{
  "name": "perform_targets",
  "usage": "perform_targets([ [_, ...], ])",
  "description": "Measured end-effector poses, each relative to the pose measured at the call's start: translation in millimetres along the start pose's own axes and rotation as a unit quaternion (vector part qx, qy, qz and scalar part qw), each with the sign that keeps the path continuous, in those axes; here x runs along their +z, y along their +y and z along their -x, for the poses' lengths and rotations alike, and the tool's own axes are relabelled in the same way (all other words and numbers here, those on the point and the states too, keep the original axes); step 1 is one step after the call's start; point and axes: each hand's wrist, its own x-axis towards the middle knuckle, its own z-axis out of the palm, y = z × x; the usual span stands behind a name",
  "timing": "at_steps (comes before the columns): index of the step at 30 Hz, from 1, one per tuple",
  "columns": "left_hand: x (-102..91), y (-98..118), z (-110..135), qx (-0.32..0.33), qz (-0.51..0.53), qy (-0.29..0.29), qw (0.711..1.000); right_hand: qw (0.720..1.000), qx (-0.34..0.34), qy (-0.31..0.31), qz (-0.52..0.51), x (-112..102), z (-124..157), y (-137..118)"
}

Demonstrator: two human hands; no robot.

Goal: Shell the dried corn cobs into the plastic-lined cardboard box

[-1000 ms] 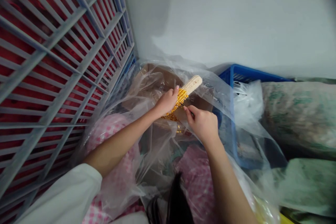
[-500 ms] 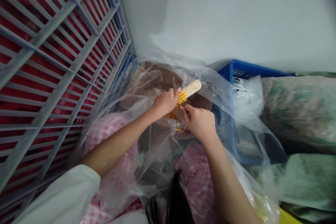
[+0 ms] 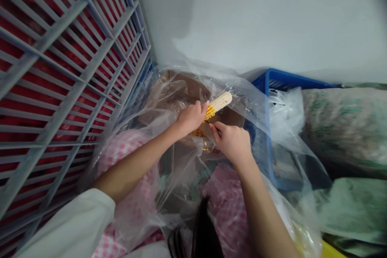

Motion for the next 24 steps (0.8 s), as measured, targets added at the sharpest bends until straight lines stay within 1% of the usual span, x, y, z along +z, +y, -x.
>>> perform_targets([
  [5,2.0,-1,0,0.007,0.002,0.001,1.000,1.000,0.008,0.002,0.000,-1,-1,1],
  [9,5.6,2,2,-0.001,0.018,0.000,1.000,1.000,-0.001,0.004,0.000,5,-4,-2],
  [12,8.1,-1,0,-0.009,0.067,0.003,0.998,1.000,-0.022,0.018,-0.003,13,-6,-4],
  [14,9.4,-5,-3,-0.012,0.137,0.004,0.991,0.999,-0.038,0.029,-0.022,18,-8,-4],
  [16,10.7,-10,-7,-0.020,0.247,-0.019,0.969,0.997,-0.046,0.044,-0.047,21,-11,-1],
  [17,11.3,-13,-9,-0.029,0.308,-0.047,0.950,0.996,-0.051,0.052,-0.059,21,-12,1],
  [19,12.1,-15,-12,-0.048,0.410,-0.123,0.902,0.993,-0.063,0.064,-0.075,19,-13,5],
  [20,12.1,-16,-12,-0.052,0.440,-0.154,0.883,0.992,-0.070,0.068,-0.079,17,-13,7],
  [21,11.7,-17,-12,-0.050,0.450,-0.170,0.875,0.991,-0.077,0.070,-0.080,16,-12,9],
  [22,10.6,-17,-13,-0.042,0.440,-0.168,0.881,0.991,-0.081,0.071,-0.078,14,-11,11],
  [23,9.0,-17,-13,-0.028,0.410,-0.145,0.900,0.991,-0.081,0.072,-0.074,12,-10,13],
  [24,6.8,-18,-13,-0.015,0.366,-0.106,0.924,0.992,-0.077,0.074,-0.071,11,-8,14],
])
